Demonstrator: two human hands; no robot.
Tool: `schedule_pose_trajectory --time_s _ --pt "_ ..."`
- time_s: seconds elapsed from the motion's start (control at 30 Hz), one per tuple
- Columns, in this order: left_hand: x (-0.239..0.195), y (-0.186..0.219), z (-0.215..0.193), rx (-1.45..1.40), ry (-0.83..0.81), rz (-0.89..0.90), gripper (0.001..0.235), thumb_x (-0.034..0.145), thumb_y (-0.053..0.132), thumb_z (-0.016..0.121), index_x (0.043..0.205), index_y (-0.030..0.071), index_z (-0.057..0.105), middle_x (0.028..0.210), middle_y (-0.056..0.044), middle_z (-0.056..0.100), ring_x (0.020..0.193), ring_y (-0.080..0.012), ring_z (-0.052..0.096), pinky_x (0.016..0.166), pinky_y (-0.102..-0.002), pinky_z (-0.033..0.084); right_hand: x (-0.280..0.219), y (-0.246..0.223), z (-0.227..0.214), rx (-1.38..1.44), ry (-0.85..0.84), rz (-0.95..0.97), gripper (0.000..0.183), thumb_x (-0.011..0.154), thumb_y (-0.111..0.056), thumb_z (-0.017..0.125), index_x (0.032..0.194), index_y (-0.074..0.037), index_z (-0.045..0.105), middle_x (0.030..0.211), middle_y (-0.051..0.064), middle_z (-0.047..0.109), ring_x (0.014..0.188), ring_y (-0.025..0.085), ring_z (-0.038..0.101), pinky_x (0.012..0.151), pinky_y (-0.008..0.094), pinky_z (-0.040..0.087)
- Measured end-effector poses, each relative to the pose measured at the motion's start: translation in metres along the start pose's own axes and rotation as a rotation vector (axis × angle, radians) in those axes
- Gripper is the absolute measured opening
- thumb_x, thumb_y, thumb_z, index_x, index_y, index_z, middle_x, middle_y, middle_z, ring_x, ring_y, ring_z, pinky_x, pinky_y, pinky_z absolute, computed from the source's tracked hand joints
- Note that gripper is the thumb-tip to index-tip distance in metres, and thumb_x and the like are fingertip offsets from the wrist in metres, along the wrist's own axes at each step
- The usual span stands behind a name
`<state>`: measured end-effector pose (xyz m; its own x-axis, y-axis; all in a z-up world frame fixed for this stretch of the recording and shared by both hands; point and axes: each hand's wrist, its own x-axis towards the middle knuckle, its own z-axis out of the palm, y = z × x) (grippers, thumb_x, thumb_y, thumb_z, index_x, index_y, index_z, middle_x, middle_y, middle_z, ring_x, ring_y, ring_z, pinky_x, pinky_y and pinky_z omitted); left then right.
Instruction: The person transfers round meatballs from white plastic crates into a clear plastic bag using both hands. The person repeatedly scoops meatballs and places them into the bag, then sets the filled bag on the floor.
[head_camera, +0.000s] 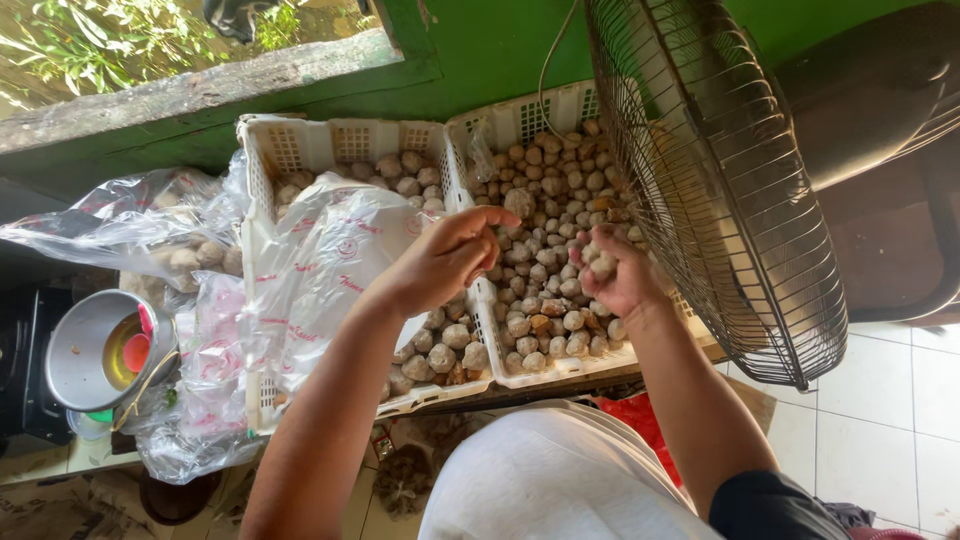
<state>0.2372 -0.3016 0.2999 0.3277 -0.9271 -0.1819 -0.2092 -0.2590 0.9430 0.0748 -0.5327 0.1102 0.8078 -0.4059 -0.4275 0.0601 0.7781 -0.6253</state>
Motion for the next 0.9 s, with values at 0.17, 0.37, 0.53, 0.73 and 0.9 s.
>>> schedule_pose_trajectory --time_s 0.17,0.37,0.53,0.73,0.9 --pt "-0.002 -0.006 0.004 -0.112 -0.002 0.067 0.040 0.103 0.007 0.043 0.141 0.003 0.055 0.078 0.003 0.050 0.064 -0.0068 0.042 0.057 -0.024 0.040 0.048 0.014 0.018 -1.526 0.049 -0.317 0.016 0.091 -0.013 0.075 0.102 -0.007 0.066 0.110 0.015 0.067 0.090 0.025 0.069 0.074 0.039 0.061" --pt "-0.021 -0.002 -0.002 -0.274 -0.106 0.074 0.040 0.102 0.008 0.043 0.138 0.001 0.059 0.075 0.002 0.050 0.059 -0.0061 0.040 0.051 -0.024 0.035 0.087 0.055 0.021 -2.198 -0.283 -0.363 0.029 0.091 -0.007 0.065 0.120 -0.008 0.069 0.119 0.018 0.065 0.088 0.035 0.069 0.072 0.049 0.059" --pt "-0.041 -0.007 -0.004 -0.514 -0.244 0.286 0.033 0.108 0.008 0.042 0.136 0.002 0.060 0.079 0.002 0.052 0.060 -0.0040 0.038 0.052 -0.022 0.034 0.099 0.061 0.030 -2.340 -0.190 -0.216 0.016 0.092 -0.014 0.068 0.106 -0.013 0.077 0.098 0.013 0.072 0.092 0.031 0.070 0.077 0.046 0.058" --pt "-0.066 -0.030 0.021 -0.544 -0.365 0.250 0.040 0.098 0.003 0.045 0.135 -0.001 0.060 0.082 0.001 0.053 0.064 -0.0064 0.040 0.056 -0.024 0.035 0.066 0.007 0.026 -0.635 -0.146 0.134 0.033 0.087 -0.011 0.071 0.119 -0.011 0.064 0.095 0.002 0.069 0.077 0.010 0.065 0.050 0.025 0.046" --pt "-0.072 -0.045 0.029 -0.548 -0.543 0.239 0.035 0.101 0.004 0.047 0.133 -0.003 0.060 0.081 0.002 0.051 0.066 -0.0064 0.042 0.059 -0.024 0.035 0.019 0.021 0.062 -0.009 -1.135 0.251 0.045 0.094 -0.003 0.075 0.135 0.005 0.057 0.104 0.016 0.068 0.076 0.015 0.064 0.056 0.025 0.054"
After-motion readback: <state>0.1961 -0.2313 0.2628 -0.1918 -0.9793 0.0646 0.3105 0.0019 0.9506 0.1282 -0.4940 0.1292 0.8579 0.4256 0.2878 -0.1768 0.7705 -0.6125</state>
